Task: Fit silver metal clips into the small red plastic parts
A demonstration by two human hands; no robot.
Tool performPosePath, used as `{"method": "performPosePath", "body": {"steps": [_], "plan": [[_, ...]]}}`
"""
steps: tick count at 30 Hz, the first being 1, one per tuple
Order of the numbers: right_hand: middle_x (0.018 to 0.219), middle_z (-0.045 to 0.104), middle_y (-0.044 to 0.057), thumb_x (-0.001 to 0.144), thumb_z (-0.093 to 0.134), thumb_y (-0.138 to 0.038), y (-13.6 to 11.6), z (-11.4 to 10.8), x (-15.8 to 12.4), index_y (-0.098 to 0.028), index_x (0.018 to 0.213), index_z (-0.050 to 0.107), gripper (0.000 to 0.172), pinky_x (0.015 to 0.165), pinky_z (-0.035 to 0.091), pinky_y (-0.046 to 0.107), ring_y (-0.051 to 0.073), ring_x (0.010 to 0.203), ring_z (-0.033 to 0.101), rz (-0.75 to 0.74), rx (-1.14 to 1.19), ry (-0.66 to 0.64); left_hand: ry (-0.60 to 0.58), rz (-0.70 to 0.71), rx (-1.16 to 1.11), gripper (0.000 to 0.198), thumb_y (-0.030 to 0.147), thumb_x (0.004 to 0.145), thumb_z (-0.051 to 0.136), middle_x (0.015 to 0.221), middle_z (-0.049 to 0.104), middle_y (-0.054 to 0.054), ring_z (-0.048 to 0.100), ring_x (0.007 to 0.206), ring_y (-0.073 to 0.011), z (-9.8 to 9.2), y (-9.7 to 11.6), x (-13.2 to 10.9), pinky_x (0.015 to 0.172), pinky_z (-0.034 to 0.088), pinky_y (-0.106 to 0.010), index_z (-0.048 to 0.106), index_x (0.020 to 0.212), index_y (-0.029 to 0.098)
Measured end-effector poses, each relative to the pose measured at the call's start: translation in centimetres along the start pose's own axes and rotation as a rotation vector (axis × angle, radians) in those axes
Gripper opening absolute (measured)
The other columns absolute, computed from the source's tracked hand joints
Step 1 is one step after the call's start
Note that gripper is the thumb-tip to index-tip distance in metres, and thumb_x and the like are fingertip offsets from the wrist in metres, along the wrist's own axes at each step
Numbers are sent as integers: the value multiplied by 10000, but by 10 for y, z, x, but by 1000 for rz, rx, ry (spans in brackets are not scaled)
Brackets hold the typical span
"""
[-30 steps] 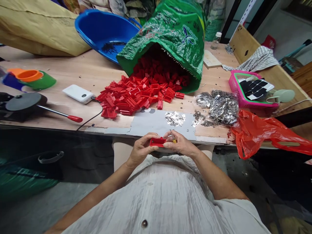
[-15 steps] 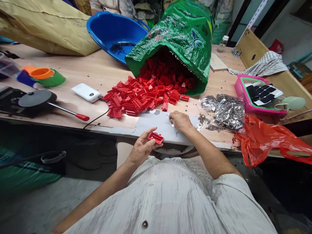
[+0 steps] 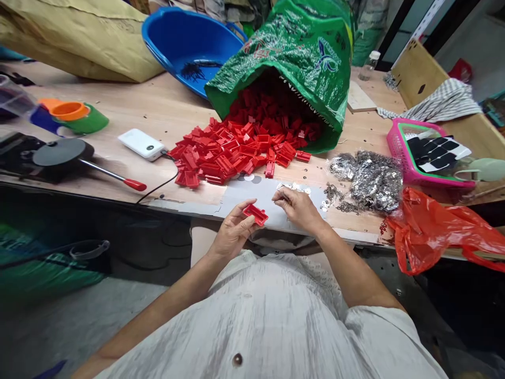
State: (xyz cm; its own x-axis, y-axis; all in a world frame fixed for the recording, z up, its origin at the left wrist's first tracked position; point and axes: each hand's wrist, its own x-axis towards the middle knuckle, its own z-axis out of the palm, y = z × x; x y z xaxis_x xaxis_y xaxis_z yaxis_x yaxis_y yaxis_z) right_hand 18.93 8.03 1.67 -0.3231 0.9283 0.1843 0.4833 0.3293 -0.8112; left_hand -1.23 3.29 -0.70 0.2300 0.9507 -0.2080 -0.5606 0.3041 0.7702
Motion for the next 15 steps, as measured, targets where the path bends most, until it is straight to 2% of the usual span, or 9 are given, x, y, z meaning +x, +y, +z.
{"method": "performPosePath", "body": {"steps": [4, 9, 15], "plan": [[801, 648, 5, 909, 583, -284, -10, 10, -20, -217, 911, 632, 82, 607, 439, 258, 118, 596, 549, 32, 120, 32, 1, 5, -19, 488, 239, 742, 780, 913, 695, -20, 663, 839, -136, 4, -3, 2, 771, 530, -249, 651, 1213, 235], [856, 619, 33, 904, 624, -323, -16, 19, -29, -217, 858, 667, 122, 690, 445, 284, 158, 779, 561, -74, 217, 55, -37, -11, -58, 473, 238, 751, 773, 926, 690, -19, 645, 830, -121, 9, -3, 1, 784, 522, -249, 663, 1211, 247], [829, 628, 27, 919, 611, -295, -13, 17, -32, -223, 872, 683, 113, 717, 448, 297, 159, 784, 566, -139, 218, -47, -59, -19, -36, 471, 261, 761, 762, 933, 685, -27, 638, 842, -133, 10, 0, -1, 788, 514, -266, 660, 1221, 246]]}}
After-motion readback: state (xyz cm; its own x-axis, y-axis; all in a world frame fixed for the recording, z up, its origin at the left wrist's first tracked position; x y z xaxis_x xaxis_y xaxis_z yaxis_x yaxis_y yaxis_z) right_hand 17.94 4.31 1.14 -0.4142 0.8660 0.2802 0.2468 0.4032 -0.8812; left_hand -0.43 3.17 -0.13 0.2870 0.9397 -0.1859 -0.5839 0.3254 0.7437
